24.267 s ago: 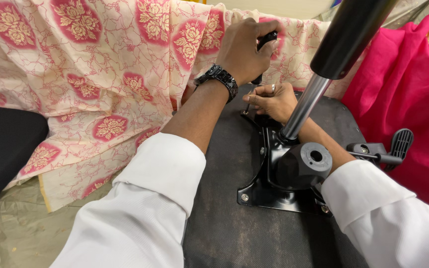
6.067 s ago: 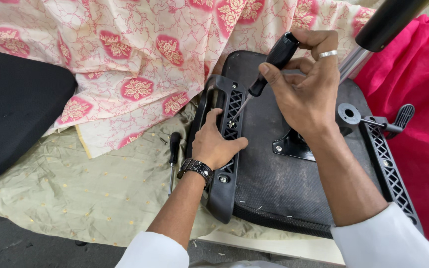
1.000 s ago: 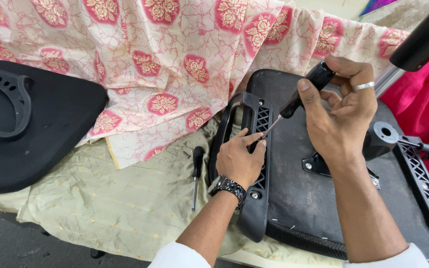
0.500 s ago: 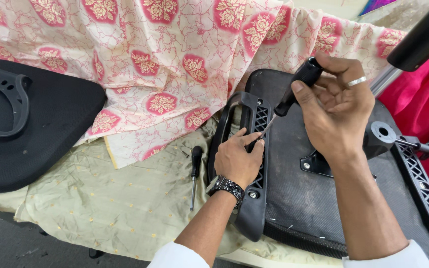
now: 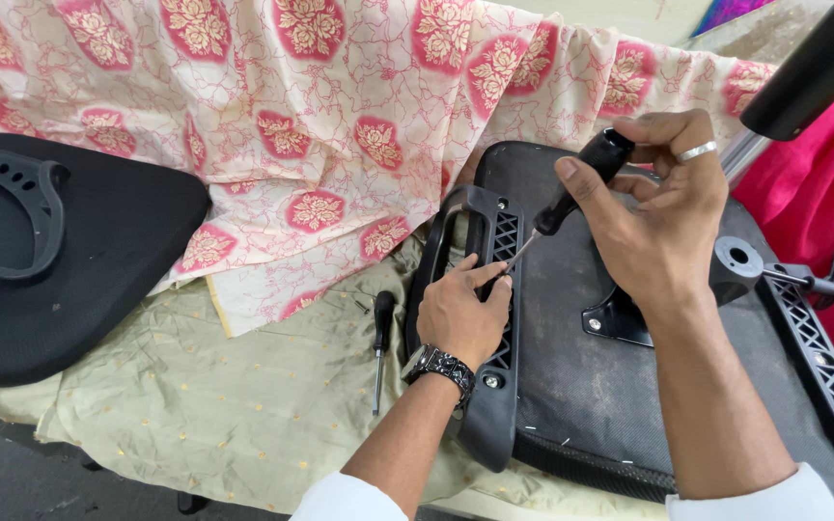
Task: The person attaches a chair armrest to the underside of an office chair seat using a screwdriver. They align the armrest, insert screws, and tighten them to secure the part to the seat base.
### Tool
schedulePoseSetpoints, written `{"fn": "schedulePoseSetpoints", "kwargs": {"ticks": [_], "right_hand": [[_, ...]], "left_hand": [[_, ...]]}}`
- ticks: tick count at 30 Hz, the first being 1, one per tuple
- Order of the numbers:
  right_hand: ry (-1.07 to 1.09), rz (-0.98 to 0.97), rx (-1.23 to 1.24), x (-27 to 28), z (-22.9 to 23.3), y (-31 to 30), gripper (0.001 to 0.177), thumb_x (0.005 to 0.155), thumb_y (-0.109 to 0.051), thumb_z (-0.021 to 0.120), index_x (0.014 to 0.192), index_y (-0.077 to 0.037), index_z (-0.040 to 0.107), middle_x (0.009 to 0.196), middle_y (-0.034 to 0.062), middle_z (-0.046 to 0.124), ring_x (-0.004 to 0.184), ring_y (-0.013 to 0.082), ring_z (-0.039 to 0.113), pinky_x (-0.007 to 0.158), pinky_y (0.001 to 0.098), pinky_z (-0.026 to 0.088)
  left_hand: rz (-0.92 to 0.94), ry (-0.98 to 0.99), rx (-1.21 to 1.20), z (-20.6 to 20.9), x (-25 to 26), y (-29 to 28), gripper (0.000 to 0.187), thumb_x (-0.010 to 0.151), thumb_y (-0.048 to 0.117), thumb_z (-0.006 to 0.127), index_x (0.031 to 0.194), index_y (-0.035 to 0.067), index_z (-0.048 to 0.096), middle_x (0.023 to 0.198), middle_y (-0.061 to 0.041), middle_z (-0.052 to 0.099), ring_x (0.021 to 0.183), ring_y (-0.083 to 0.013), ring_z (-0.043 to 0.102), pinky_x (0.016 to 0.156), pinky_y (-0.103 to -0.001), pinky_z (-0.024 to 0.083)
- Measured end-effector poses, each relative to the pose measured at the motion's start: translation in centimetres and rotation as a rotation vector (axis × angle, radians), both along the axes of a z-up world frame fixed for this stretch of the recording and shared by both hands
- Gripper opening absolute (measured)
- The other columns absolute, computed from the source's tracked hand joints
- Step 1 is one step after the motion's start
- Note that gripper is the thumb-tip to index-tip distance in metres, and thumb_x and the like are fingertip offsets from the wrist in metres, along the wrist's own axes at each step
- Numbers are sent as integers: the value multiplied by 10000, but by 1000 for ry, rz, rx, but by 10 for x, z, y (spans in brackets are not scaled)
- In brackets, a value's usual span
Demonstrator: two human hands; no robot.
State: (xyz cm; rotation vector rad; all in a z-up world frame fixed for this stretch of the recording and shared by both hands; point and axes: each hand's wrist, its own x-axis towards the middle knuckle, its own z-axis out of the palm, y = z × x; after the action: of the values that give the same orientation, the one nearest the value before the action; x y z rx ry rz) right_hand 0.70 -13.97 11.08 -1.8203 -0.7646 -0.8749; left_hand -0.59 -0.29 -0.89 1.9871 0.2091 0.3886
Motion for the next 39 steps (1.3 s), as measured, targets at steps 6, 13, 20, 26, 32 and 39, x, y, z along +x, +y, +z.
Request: {"fn": "schedulePoseSetpoints", "kwargs": {"ticks": [6,13,20,26,32,39], "right_hand": [[92,81,57,4,-6,-4,363,1018,27,733,1262,7,465,1208,131,650,1091,151,711,900,264,643],[142,173,202,8,-2,1,394,941,31,699,1255,-9,465,1221,70,640,1059,98,673,884,200,628],[123,-33,-35,10,2,0,458,944,37,800,1266,36,474,1133,164,650,1010,163,711,815,278,653],[131,199,78,12,3,3,416,969,36,710,1305,23,466,1193,110,622,1096,131,684,930,255,646],[186,0,5,5,7,5,440,933,36,773,1254,33,472,1116,144,644,997,162,704,842,280,653],[138,190,69,0,6,5,401,969,23,708,1300,16,482,1207,116,634,1108,137,686,936,255,631]], "left_hand": [[-2,12,-2,-1,1,0,297,808,389,715,1088,334,796,1379,13,654,1034,-287,723,884,-414,575],[4,-4,-1,0,1,0,293,811,382,718,1087,328,799,1371,14,662,1035,-289,723,879,-414,576],[12,-4,6,0,1,-1,297,806,385,725,1088,328,800,1363,13,666,1048,-288,717,889,-410,571],[8,4,13,1,2,-1,293,804,378,720,1080,326,803,1364,9,660,1079,-279,704,903,-405,566],[3,-26,3,-1,2,-1,302,802,378,721,1081,300,807,1362,-4,663,1074,-288,708,918,-407,563],[0,9,-3,0,2,-1,296,811,378,711,1083,305,802,1379,16,655,1052,-276,721,911,-397,568]]}}
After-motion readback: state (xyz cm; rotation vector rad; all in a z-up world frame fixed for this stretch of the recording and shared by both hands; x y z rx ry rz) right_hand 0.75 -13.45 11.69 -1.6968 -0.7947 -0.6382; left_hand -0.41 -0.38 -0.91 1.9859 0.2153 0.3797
